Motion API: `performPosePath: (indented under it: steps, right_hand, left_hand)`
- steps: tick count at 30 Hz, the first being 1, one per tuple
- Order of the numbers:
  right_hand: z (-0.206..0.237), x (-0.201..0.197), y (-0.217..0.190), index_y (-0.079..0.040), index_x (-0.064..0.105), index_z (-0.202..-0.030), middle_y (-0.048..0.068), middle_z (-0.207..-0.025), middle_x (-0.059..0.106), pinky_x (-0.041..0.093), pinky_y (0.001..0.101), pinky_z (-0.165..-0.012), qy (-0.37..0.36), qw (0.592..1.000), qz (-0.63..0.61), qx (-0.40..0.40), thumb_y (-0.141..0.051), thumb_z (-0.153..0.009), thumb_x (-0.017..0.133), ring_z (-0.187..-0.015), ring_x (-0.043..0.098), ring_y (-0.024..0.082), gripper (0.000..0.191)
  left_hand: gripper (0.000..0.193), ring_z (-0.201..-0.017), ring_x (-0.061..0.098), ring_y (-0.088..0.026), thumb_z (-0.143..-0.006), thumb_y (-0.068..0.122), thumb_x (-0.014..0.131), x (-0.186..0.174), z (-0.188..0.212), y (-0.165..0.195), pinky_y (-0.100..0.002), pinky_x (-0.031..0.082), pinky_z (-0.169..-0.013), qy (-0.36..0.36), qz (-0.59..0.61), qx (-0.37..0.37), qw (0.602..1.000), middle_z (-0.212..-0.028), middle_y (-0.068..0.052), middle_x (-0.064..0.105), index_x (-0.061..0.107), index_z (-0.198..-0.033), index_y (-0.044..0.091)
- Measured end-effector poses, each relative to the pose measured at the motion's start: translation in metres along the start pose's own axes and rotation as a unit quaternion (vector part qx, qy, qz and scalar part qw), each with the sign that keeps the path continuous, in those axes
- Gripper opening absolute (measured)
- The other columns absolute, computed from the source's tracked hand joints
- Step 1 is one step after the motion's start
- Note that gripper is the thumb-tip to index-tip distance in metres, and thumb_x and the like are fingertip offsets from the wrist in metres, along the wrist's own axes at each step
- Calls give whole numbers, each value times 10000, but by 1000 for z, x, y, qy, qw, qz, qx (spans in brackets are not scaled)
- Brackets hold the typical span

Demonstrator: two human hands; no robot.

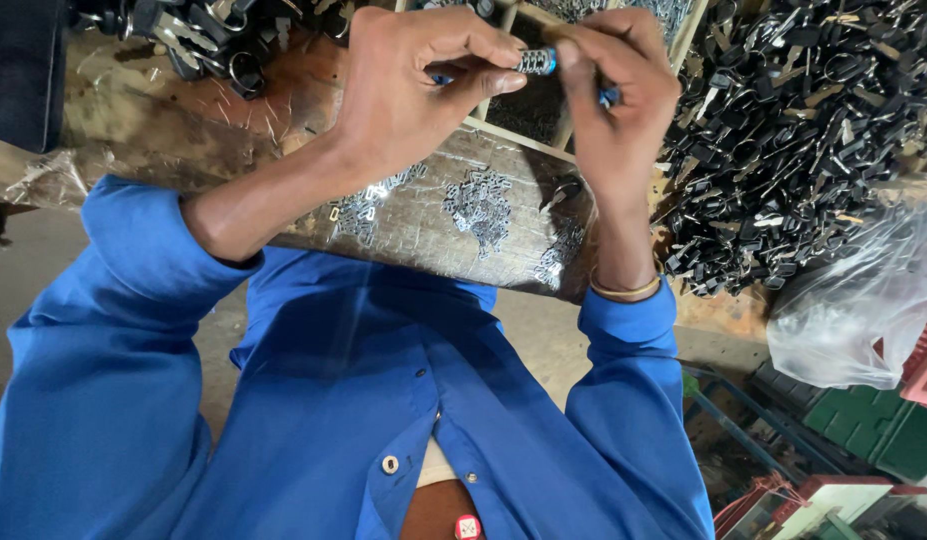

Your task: The person sits at a workshop bench and assembles small hardware parts by hand. They hold a blue cylindrical component in one hand and repeatedly press small metal pieces onto it, taking parts from piles and compartments on the bench and setting finished pieces aside.

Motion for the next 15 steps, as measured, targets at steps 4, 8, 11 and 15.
performPosePath:
  steps: [4,8,11,15]
  right_hand:
    - [6,26,-5,-71,747,-986,59,-1049,626,343,441,-901,-62,947,271,-164,-86,-889,844,-1040,518,290,138]
    - [10,27,8,-89,722,-1070,66,-1035,591,292,449,-895,-87,950,272,-131,-57,-869,799,-1052,500,295,218]
    - [8,12,6,-108,732,-1081,34,-1066,615,320,444,-963,-66,956,259,-119,-3,-923,747,-1092,519,268,190]
    - [4,-3,-8,-44,690,-1066,59,-1066,645,364,399,-969,-70,974,169,-134,-12,-1058,738,-1064,528,255,59]
  left_hand:
    - [149,-1021,805,-173,-985,-36,848,0,0,-1,-272,676,-869,2,9,-8,1000,-1110,-98,789,739,-1085,-14]
    - [156,-1043,802,-177,-992,-44,844,2,1,-1,-273,676,-887,-7,14,-3,1000,-1127,-103,786,733,-1098,-17]
    - [150,-1043,804,-175,-999,-41,836,2,0,-1,-274,676,-896,-8,10,0,1000,-1126,-99,788,736,-1106,-12]
    - [152,-1027,801,-171,-998,-13,850,2,-1,-1,-269,671,-885,-18,-11,2,1000,-1115,-97,786,733,-1095,-14]
Point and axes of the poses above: each hand's wrist, its own z-axis away from the middle knuckle, its own x-axis out of the palm, y = z × x, the point moved 7 cm from there along -z, towards the middle knuckle
